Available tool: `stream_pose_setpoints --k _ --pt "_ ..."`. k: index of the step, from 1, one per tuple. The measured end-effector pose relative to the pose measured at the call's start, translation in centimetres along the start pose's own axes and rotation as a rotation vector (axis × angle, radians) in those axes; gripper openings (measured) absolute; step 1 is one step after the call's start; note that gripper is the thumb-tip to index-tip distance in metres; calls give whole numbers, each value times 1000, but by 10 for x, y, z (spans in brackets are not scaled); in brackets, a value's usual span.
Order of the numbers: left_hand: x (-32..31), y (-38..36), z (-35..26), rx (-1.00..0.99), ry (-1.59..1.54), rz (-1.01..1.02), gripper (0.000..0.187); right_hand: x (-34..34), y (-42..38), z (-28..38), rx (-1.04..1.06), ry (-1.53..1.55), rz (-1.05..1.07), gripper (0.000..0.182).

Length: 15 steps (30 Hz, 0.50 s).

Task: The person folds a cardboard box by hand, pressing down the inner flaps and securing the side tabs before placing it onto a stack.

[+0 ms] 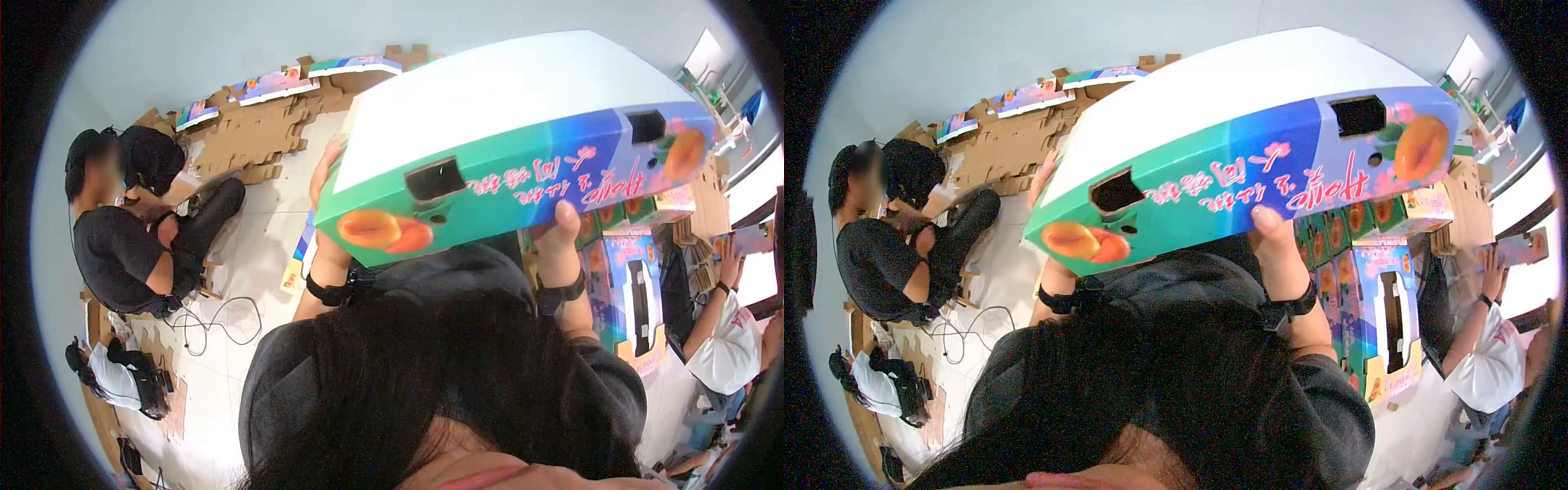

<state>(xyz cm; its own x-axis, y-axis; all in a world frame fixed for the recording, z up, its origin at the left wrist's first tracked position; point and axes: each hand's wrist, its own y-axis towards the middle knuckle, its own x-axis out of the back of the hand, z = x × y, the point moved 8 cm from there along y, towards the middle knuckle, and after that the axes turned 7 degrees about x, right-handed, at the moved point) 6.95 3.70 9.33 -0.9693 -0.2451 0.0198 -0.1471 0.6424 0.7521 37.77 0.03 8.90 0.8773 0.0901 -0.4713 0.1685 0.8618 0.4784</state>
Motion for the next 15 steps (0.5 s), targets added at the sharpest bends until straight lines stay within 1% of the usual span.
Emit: stream_pose_setpoints --k 2,3,4,6,8,11,14,15 --pt "2 1 0 16 -39 60 61 11 -10 -6 -20 -90 -10 87" --pt "2 2 -1 26 -59 90 64 10 -15 -2 -76 -133 -43 87" --pt "4 4 -3 -29 183 102 69 7 -21 2 -133 -174 -74 87" --pt "5 8 -5 -149 416 99 80 -5 -29 17 -180 -198 -115 81" --pt "6 9 -8 -280 395 72 92 11 -28 32 -104 -214 -137 79" --pt "12 10 6 -129 488 173 103 37 -15 70 91 -281 -231 79" --pt "19 8 18 -44 504 149 101 54 -17 121 260 -376 -317 79" --pt "21 8 21 -44 493 134 99 58 -24 137 312 -416 -347 79"
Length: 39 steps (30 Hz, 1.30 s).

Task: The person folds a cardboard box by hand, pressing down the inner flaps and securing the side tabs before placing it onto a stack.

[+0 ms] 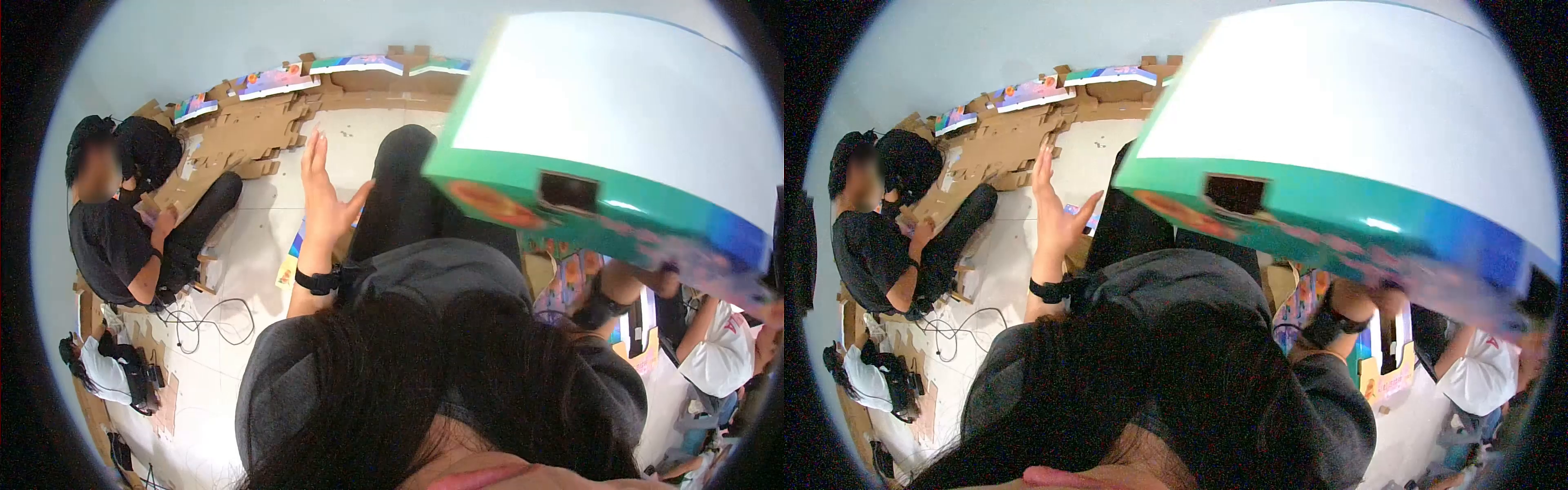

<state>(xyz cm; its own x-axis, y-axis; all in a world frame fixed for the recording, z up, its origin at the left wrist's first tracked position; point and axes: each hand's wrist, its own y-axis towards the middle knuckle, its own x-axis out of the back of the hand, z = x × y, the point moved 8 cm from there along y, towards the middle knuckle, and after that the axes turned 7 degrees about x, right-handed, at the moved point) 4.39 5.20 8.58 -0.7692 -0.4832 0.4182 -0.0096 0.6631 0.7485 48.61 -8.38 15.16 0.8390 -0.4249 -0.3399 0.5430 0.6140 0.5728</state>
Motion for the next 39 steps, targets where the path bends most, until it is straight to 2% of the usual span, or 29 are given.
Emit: stream_pose_setpoints --k 5,13,18,21,22,24,28,30,31,34,35,36,38,39 --pt "5 0 6 14 -31 -60 88 64 -3 79 290 -251 -166 80" --pt "6 -1 9 57 -29 -120 69 127 -47 207 693 -882 -465 82" --pt "3 -5 12 34 -11 -94 59 145 -60 246 734 -1248 -554 84" --pt "2 -3 12 43 -33 -87 54 149 -62 247 633 -1545 -559 85" --pt "2 -3 13 53 -49 -77 53 149 -62 245 538 -1754 -593 87" --pt "2 -2 13 51 -65 -63 51 153 -54 232 689 -1656 -390 91" --pt "0 -2 16 35 -94 -24 49 213 -49 210 89 -2232 -387 90" --pt "-4 -3 20 80 -146 15 48 209 -57 193 -292 -2354 -391 89" --pt "-6 -4 22 124 -184 41 47 226 -60 180 -459 -2250 -311 83" --pt "-8 -4 24 163 -201 83 43 219 -78 143 -686 -2054 -149 68" --pt "-9 -5 24 162 -192 90 41 230 -81 131 -679 -2082 -78 63" --pt "-10 -5 24 163 -187 105 39 248 -80 116 -817 -2092 -8 64" --pt "-12 -7 26 164 -178 138 34 266 -86 93 -734 -2053 93 69" --pt "-12 -7 24 149 -159 136 31 292 -82 78 -767 -2055 144 73"
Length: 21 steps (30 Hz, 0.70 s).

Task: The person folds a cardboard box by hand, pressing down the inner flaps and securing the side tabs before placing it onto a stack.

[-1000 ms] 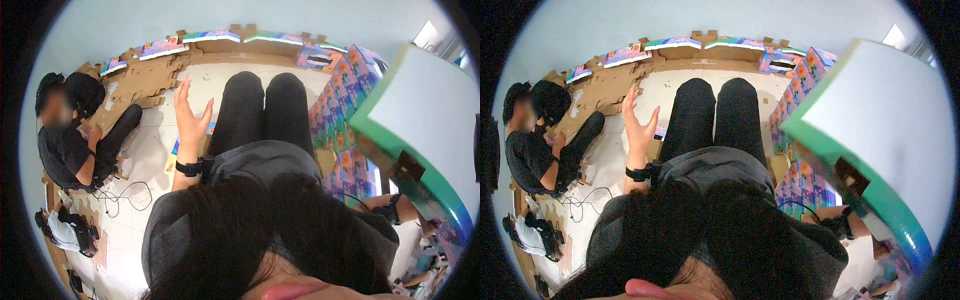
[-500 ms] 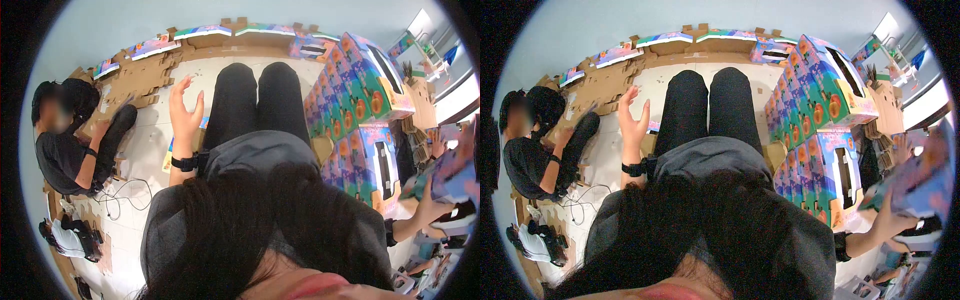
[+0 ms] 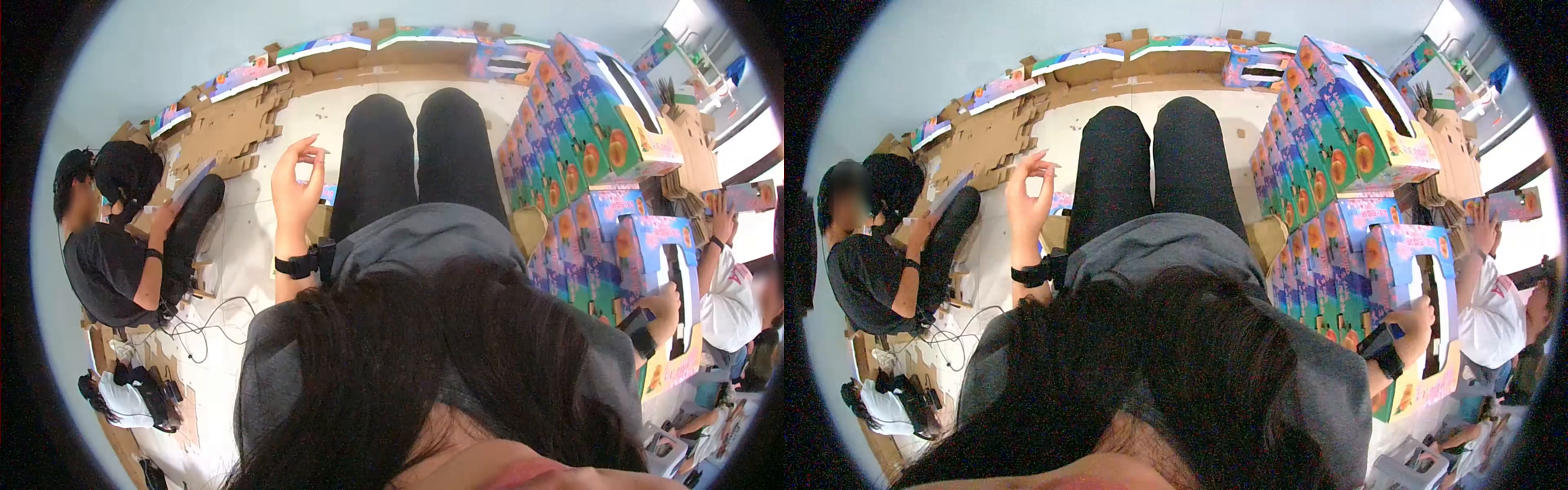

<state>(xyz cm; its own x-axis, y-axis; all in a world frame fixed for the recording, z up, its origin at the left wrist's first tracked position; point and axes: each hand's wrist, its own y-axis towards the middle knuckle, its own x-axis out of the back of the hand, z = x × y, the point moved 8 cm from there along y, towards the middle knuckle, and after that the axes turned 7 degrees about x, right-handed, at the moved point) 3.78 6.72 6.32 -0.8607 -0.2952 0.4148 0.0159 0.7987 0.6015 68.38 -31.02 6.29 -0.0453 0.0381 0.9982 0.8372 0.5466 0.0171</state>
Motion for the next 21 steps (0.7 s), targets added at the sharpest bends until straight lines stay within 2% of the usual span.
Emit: stream_pose_setpoints --k 3,6,13,14,21 --pt "-2 -1 -5 -27 27 5 23 2 9 24 75 84 -5 78" --pt "-7 0 -8 -37 14 47 18 -16 43 22 102 147 35 87" --pt "-11 1 -5 -21 8 93 15 -43 78 49 180 135 161 88" --pt "-11 1 -3 -21 2 94 16 -35 70 53 131 184 206 94" --pt "-17 -2 -2 2 33 163 14 -45 80 48 255 332 163 115"
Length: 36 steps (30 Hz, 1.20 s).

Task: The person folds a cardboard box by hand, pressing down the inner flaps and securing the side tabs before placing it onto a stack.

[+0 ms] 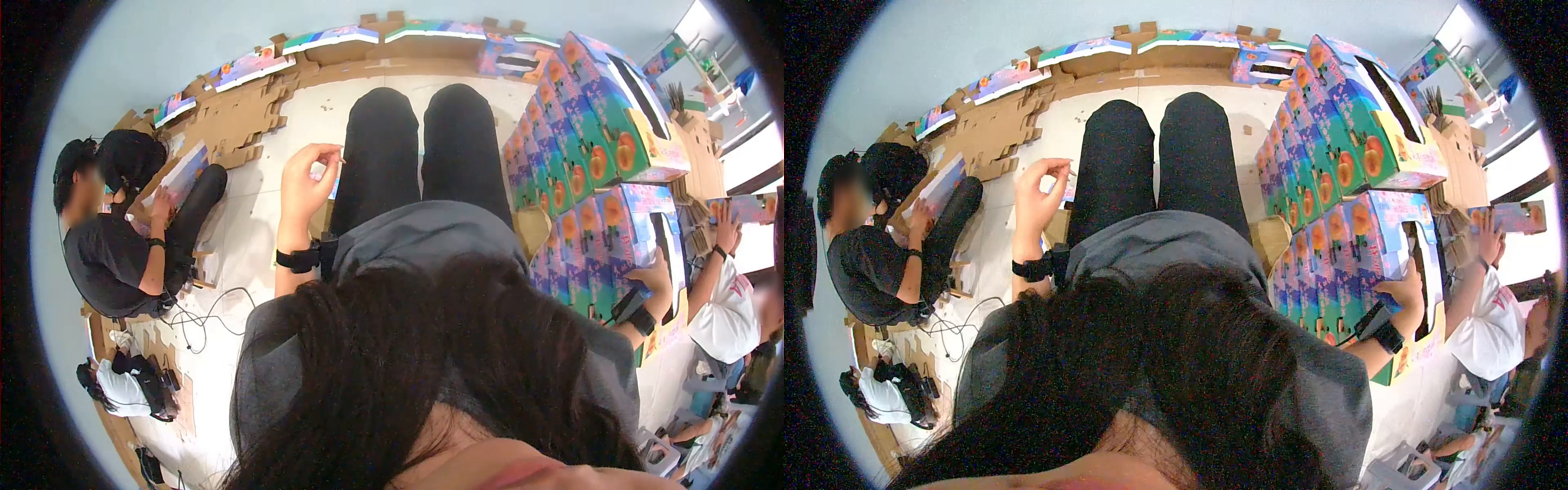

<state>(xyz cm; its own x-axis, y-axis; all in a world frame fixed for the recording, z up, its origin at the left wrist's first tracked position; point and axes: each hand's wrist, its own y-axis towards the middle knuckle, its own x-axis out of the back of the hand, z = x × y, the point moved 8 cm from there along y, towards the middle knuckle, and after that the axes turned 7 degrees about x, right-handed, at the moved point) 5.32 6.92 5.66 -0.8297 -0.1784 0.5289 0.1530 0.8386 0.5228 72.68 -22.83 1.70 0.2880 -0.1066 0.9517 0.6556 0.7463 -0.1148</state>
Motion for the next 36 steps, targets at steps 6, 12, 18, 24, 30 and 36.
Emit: stream_pose_setpoints --k 6,12,18,24,30,36 --pt "-2 -1 4 37 -12 38 15 2 -1 14 24 -91 -24 116" --pt "-2 -1 12 59 -7 34 18 18 -28 61 -154 -394 -56 111" --pt "7 -2 17 115 40 43 28 16 -54 215 637 39 -56 74" --pt "17 -27 104 426 61 292 49 -13 -88 370 1099 44 354 25" --pt "99 -79 217 976 450 361 78 -54 -67 407 949 -200 322 45" --pt "124 -129 289 1188 447 330 74 -117 -92 440 1075 -25 659 48"
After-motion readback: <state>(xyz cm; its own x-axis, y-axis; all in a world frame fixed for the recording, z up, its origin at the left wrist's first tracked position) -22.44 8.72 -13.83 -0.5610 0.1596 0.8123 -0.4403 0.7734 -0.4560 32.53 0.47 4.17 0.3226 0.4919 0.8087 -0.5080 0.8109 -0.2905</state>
